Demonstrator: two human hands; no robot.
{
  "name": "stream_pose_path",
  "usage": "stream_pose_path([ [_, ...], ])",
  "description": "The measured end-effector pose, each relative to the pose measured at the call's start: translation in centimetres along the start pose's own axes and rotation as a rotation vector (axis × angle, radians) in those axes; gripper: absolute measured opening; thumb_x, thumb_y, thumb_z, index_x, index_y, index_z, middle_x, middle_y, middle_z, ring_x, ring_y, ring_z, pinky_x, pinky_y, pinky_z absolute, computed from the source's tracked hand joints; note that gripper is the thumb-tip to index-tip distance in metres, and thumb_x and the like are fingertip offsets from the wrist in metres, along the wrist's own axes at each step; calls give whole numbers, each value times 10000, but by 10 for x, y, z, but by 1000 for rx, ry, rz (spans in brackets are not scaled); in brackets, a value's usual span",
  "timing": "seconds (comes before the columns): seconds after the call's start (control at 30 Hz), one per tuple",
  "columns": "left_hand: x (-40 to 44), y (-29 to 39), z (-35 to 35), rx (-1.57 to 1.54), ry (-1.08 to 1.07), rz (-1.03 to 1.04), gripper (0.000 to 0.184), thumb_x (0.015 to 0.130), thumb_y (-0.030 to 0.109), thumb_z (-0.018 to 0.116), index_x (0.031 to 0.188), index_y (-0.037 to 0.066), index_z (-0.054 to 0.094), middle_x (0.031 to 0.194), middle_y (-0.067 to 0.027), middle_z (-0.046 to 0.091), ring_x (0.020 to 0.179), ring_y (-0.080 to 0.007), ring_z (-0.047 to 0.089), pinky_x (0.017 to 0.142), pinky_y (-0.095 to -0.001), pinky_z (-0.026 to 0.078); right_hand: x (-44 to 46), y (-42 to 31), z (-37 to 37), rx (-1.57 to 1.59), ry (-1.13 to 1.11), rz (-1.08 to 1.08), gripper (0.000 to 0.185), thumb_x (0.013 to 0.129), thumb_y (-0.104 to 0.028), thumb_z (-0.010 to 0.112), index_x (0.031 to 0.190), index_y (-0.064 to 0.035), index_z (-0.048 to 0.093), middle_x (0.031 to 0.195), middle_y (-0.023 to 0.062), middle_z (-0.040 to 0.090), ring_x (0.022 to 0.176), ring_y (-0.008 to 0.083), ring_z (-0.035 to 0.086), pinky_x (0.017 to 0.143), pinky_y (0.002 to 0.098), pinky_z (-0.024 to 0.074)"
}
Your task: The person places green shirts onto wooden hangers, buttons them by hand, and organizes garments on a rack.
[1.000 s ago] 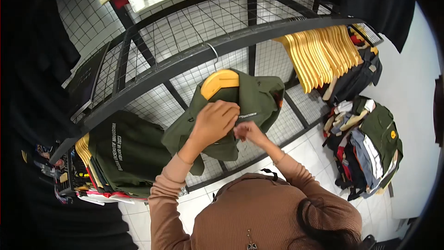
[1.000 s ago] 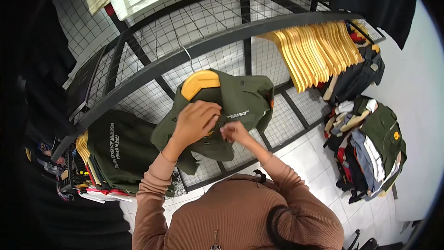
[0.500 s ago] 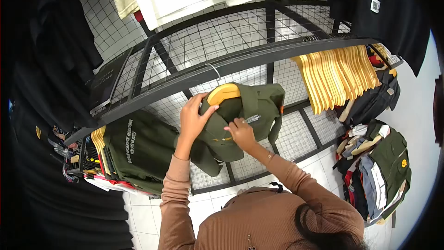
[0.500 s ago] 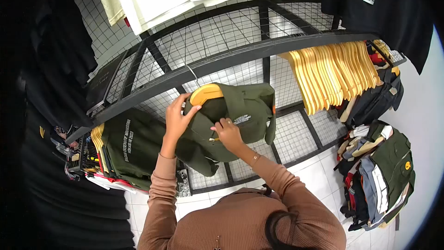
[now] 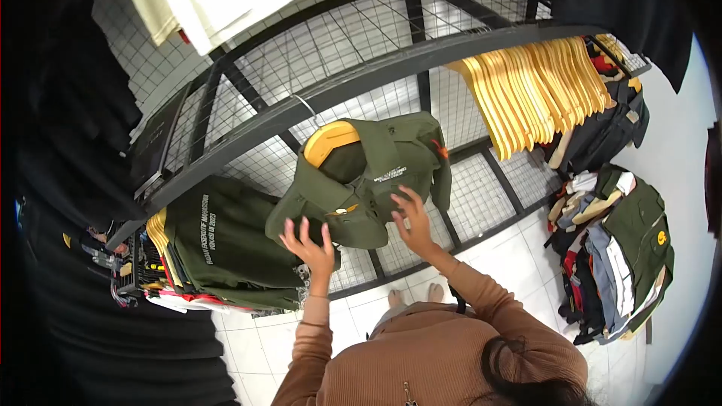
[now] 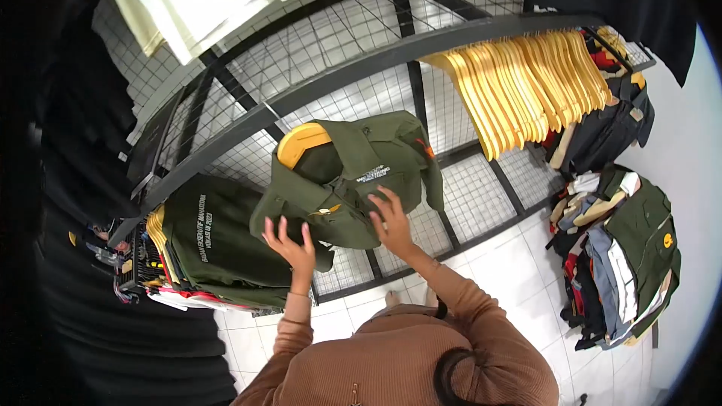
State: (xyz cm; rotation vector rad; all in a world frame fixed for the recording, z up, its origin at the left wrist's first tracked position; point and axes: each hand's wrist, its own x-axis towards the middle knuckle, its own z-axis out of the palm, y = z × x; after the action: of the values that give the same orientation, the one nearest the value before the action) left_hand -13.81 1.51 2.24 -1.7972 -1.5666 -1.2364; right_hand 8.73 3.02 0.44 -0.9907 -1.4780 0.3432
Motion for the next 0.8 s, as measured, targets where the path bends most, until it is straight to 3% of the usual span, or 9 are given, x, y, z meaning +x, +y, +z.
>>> stream_pose_path([
  [0.17, -131, 0, 19, -272, -332, -377, 464, 841, 155, 624, 1242, 31, 425, 1330, -198, 396, 1267, -348, 341, 1046, -473, 234, -116, 125, -15, 194, -104, 743, 182, 884, -72, 543, 1061, -26, 547, 901, 107, 620, 669, 168, 593, 500, 243, 457],
  [0.23, -230, -34, 59, -770, -462, -961, 495, 890, 307, 561, 1285, 59, 398, 1336, -148, 420, 1263, -274, 385, 1047, -487, 217, -167, 164, -22, 257, -55, 984, 182, 891, -109, 543, 1062, -44, 541, 871, 91, 622, 664, 170, 600, 509, 253, 466],
  [0.3, -277, -55, 80, -733, -813, -1670, 648, 897, 525, 446, 1361, 89, 327, 1375, -87, 408, 1255, -229, 416, 1060, -510, 174, -191, 194, -17, 328, -8, 1226, 185, 898, -146, 543, 1063, -62, 535, 840, 75, 624, 659, 173, 607, 519, 263, 475],
  [0.43, -365, -95, 133, -925, -806, -2102, 832, 823, 716, 350, 1406, 126, 283, 1411, -54, 384, 1263, -213, 414, 1068, -519, 137, -244, 254, -5, 527, 179, 1613, 246, 905, -264, 540, 1078, -90, 521, 770, 72, 607, 641, 187, 604, 557, 338, 502],
  [0.6, -436, -116, 212, -990, -379, -2332, 1057, 694, 871, 267, 1448, 132, 221, 1467, -76, 285, 1323, -228, 325, 1088, -530, 30, -301, 362, 50, 518, 107, 1597, 668, 829, -622, 511, 1168, -48, 477, 930, 112, 622, 804, 226, 613, 691, 409, 483],
  [0.63, -477, -147, 233, -1919, -557, -2087, 991, 700, 829, 358, 1406, 135, 304, 1443, -73, 333, 1288, -233, 375, 1080, -515, 109, -297, 377, 61, 449, 128, 1622, 772, 796, -684, 502, 1210, -34, 460, 1025, 141, 618, 906, 247, 608, 760, 424, 471],
  [0.67, -520, -178, 253, -2789, -688, -1506, 926, 706, 788, 450, 1363, 139, 387, 1418, -70, 381, 1253, -239, 426, 1072, -501, 187, -294, 387, 67, 515, 193, 1582, 859, 773, -725, 479, 1263, -23, 416, 1146, 167, 553, 1028, 275, 543, 858, 448, 412],
  [0.73, -494, -152, 279, -2753, -40, -1727, 793, 762, 679, 505, 1329, 128, 437, 1399, -76, 412, 1244, -287, 429, 1040, -492, 298, -289, 402, 82, 655, 334, 1479, 980, 747, -781, 428, 1354, -18, 326, 1331, 194, 417, 1212, 321, 405, 1004, 484, 283],
  [0.8, -437, -137, 283, -1594, 129, -2005, 645, 846, 522, 509, 1327, 99, 438, 1376, -103, 436, 1242, -322, 417, 1012, -478, 363, -278, 419, 95, 799, 415, 1413, 1021, 743, -799, 397, 1393, -22, 271, 1420, 189, 306, 1297, 338, 297, 1064, 499, 188],
])
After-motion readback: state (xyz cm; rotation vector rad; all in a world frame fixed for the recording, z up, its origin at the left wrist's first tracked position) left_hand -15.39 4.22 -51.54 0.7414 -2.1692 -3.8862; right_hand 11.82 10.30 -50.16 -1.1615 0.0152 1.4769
